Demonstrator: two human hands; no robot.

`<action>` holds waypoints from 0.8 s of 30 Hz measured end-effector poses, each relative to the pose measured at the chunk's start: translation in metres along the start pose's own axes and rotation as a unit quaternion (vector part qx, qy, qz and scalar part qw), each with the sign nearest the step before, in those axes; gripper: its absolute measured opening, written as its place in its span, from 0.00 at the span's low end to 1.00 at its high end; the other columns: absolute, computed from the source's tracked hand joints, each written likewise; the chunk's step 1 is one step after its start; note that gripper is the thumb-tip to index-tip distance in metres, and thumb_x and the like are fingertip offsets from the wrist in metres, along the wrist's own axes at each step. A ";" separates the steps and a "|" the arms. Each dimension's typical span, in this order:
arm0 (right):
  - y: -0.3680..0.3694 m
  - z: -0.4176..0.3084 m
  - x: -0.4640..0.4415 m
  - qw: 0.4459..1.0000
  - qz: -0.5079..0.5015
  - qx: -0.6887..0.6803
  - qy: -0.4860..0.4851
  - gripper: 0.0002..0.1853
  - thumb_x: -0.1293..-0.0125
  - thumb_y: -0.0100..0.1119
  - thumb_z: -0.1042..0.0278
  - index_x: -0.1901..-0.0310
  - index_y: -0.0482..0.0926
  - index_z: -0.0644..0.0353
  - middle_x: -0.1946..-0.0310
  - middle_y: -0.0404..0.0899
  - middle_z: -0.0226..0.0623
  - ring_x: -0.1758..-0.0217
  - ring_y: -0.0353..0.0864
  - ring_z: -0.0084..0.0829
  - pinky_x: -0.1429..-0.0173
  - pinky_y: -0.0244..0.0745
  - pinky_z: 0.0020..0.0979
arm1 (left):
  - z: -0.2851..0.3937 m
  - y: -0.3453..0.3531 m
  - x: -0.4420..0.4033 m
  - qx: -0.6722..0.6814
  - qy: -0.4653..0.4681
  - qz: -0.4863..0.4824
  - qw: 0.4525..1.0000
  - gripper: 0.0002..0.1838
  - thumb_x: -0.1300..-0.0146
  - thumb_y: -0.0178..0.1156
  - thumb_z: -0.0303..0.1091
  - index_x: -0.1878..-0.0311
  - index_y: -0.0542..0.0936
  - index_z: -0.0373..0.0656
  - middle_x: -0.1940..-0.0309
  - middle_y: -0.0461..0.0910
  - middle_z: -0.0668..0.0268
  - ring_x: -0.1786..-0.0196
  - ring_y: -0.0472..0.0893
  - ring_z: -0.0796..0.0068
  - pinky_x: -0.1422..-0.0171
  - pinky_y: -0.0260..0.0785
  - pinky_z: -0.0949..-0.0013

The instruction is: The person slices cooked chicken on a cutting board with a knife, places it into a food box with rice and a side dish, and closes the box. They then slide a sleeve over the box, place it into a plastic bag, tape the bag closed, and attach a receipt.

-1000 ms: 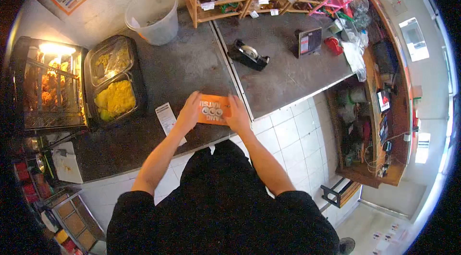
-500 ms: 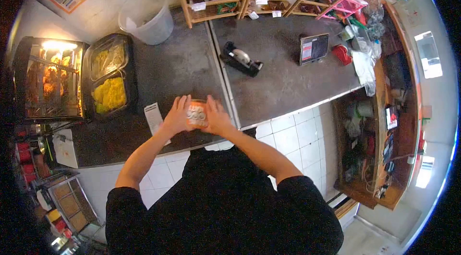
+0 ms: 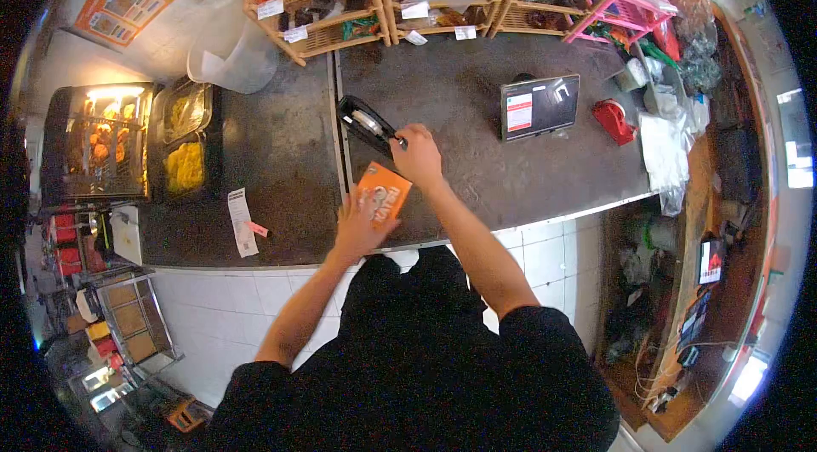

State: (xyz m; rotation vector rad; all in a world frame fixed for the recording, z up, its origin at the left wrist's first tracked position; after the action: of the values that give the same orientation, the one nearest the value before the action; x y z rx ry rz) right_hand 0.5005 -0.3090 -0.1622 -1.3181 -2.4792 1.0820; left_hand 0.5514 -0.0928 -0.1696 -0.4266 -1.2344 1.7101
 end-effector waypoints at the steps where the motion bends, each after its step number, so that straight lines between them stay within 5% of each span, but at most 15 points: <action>1: 0.019 0.014 -0.019 0.993 -0.097 0.002 0.064 0.17 0.38 0.63 0.54 0.58 0.87 0.59 0.49 0.82 0.51 0.51 0.84 0.50 0.49 0.80 0.46 | 0.023 0.011 0.000 -0.036 -0.023 0.043 0.998 0.48 0.47 0.70 0.58 0.27 0.67 0.42 0.23 0.52 0.42 0.23 0.55 0.37 0.25 0.49 0.33; 3: 0.051 0.032 -0.041 0.940 -0.285 0.012 0.190 0.13 0.40 0.65 0.58 0.62 0.87 0.59 0.48 0.81 0.51 0.48 0.83 0.50 0.47 0.79 0.44 | 0.049 0.036 -0.001 -0.084 -0.016 0.092 0.992 0.47 0.51 0.72 0.55 0.30 0.69 0.42 0.24 0.54 0.41 0.26 0.58 0.37 0.27 0.51 0.34; 5: 0.053 0.039 -0.046 0.919 -0.314 -0.028 0.236 0.09 0.40 0.66 0.65 0.67 0.85 0.63 0.54 0.82 0.45 0.53 0.83 0.44 0.49 0.78 0.40 | 0.059 0.055 -0.005 -0.137 0.001 0.149 0.979 0.45 0.53 0.75 0.54 0.34 0.70 0.42 0.26 0.56 0.43 0.27 0.61 0.39 0.28 0.52 0.34; 7: 0.047 0.043 -0.048 0.953 -0.245 -0.083 0.157 0.07 0.40 0.66 0.69 0.70 0.83 0.65 0.58 0.83 0.41 0.57 0.83 0.40 0.52 0.77 0.37 | 0.057 0.067 0.005 -0.101 0.028 0.153 0.983 0.45 0.53 0.75 0.53 0.34 0.70 0.42 0.26 0.58 0.45 0.27 0.62 0.43 0.28 0.53 0.35; 9: 0.035 0.054 -0.016 0.984 -0.072 -0.153 -0.051 0.07 0.41 0.66 0.70 0.71 0.82 0.66 0.62 0.83 0.39 0.61 0.82 0.38 0.54 0.77 0.36 | 0.061 0.062 0.016 -0.074 0.042 0.170 0.982 0.43 0.53 0.76 0.51 0.35 0.71 0.43 0.27 0.61 0.48 0.28 0.64 0.45 0.28 0.53 0.37; 12: 0.026 0.080 0.018 0.969 -0.046 -0.241 0.013 0.07 0.44 0.63 0.70 0.67 0.84 0.64 0.62 0.82 0.52 0.57 0.85 0.45 0.52 0.78 0.42 | 0.057 0.062 0.017 -0.027 0.041 0.192 0.980 0.43 0.54 0.76 0.52 0.37 0.71 0.42 0.28 0.62 0.48 0.29 0.65 0.46 0.28 0.53 0.38; 15: 0.038 0.099 0.009 0.999 0.023 -0.033 -0.024 0.07 0.37 0.60 0.70 0.66 0.83 0.65 0.67 0.84 0.46 0.62 0.86 0.40 0.56 0.79 0.38 | 0.056 0.070 0.012 0.002 0.016 0.210 0.977 0.43 0.56 0.77 0.52 0.39 0.71 0.40 0.29 0.64 0.49 0.29 0.65 0.47 0.28 0.53 0.39; 18: 0.013 0.120 0.014 0.976 -0.121 0.035 0.179 0.10 0.36 0.60 0.66 0.63 0.82 0.65 0.72 0.83 0.49 0.65 0.86 0.44 0.58 0.79 0.40 | 0.066 0.070 0.009 -0.031 -0.010 0.233 0.972 0.45 0.56 0.76 0.54 0.39 0.69 0.36 0.30 0.65 0.51 0.31 0.66 0.48 0.30 0.54 0.41; 21: -0.051 0.071 0.043 0.980 -0.129 -0.065 0.140 0.12 0.37 0.61 0.62 0.63 0.81 0.64 0.75 0.81 0.49 0.69 0.84 0.49 0.62 0.77 0.41 | 0.074 0.070 0.006 -0.005 -0.045 0.226 0.973 0.45 0.55 0.75 0.55 0.40 0.69 0.36 0.29 0.65 0.51 0.31 0.66 0.48 0.31 0.55 0.42; 24: -0.067 0.043 0.098 0.965 -0.234 0.037 0.108 0.13 0.36 0.58 0.59 0.65 0.82 0.62 0.70 0.84 0.50 0.64 0.85 0.53 0.61 0.78 0.45 | 0.084 0.071 0.002 -0.001 -0.070 0.240 0.968 0.43 0.54 0.74 0.53 0.40 0.70 0.35 0.28 0.63 0.49 0.30 0.65 0.48 0.31 0.54 0.43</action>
State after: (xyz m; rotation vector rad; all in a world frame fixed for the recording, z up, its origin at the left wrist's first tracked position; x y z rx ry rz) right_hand 0.3778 -0.2811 -0.1702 -0.7220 -2.3819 0.8535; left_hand 0.4547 -0.1390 -0.1946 -0.6552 -1.3062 2.1779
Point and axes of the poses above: each hand's wrist, its own x-axis away from the middle knuckle, its own y-axis out of the palm, z = x × y, the point moved 3 cm from there along -x, towards the middle knuckle
